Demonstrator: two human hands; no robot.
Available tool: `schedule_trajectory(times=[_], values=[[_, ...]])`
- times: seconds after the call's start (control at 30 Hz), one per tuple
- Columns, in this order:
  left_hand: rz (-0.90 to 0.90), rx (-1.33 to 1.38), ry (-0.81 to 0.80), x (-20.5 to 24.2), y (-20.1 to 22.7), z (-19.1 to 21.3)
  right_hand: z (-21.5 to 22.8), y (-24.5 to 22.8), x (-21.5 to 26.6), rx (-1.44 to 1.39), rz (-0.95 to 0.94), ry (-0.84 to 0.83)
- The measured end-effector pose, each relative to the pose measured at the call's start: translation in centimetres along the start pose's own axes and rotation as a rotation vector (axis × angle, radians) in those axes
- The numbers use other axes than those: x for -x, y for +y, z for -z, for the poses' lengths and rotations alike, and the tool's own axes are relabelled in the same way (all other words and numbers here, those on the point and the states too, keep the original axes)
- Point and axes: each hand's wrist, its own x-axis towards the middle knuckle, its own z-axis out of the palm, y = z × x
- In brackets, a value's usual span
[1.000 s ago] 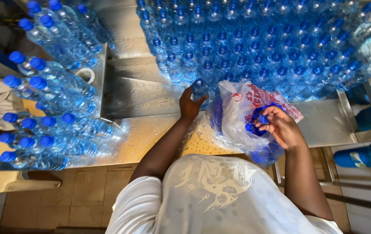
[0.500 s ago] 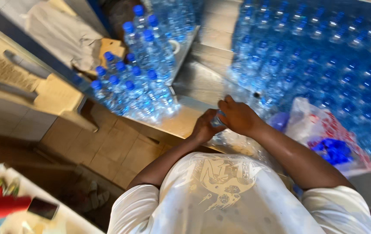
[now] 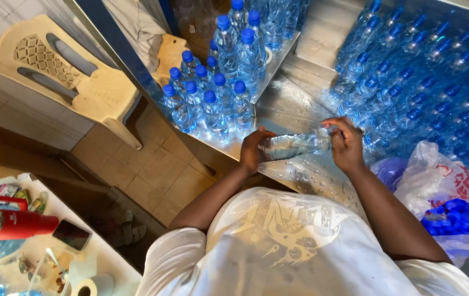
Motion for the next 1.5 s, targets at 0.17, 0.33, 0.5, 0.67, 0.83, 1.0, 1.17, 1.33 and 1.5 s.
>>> schedule_trajectory(times=[0.17,0.33,0.5,0.67,0.83,1.0,1.17,1.33,1.5], values=[[-0.827,-1.092,0.068,0.4,3.8,1.1,-2.4,0.3,1.1,-0.975,-1.125,-0.16],[0.153,-0.437,0.26,-0.8,5.1,5.9,-2.2,-0.2,-0.4,-0.418,-0.461,-0.354],[0.322,-0.353,0.183,1.6,3.8,8.5,-3.5,1.5,-0.9,0.616,0.434,-0.278],[-0.093,-0.756,0.351,2.2,3.8,8.5,-7.7,1.2,-1.2,0.151,-0.355,-0.261],[0.029,-0.665,0.373,3.1,5.7,10.2,-9.7,2.2,-1.1,0.161,-0.154,-0.324],[0.286,-0.393,0.287,4.2,5.3,10.7,-9.3,2.0,-1.9,0.29,0.955,-0.274],[-0.037,-0.862,0.648,2.2,5.2,11.7,-12.1,-1.1,-1.6,0.231,-0.411,-0.464],[-0.297,-0.817,-0.289,0.7,5.4,18.1,-11.7,-1.9,-2.9,0.291,0.486,-0.273],[0.216,-0.858,0.454,4.8,6.7,13.5,-13.7,-1.6,-1.1,0.147,0.042,-0.309]])
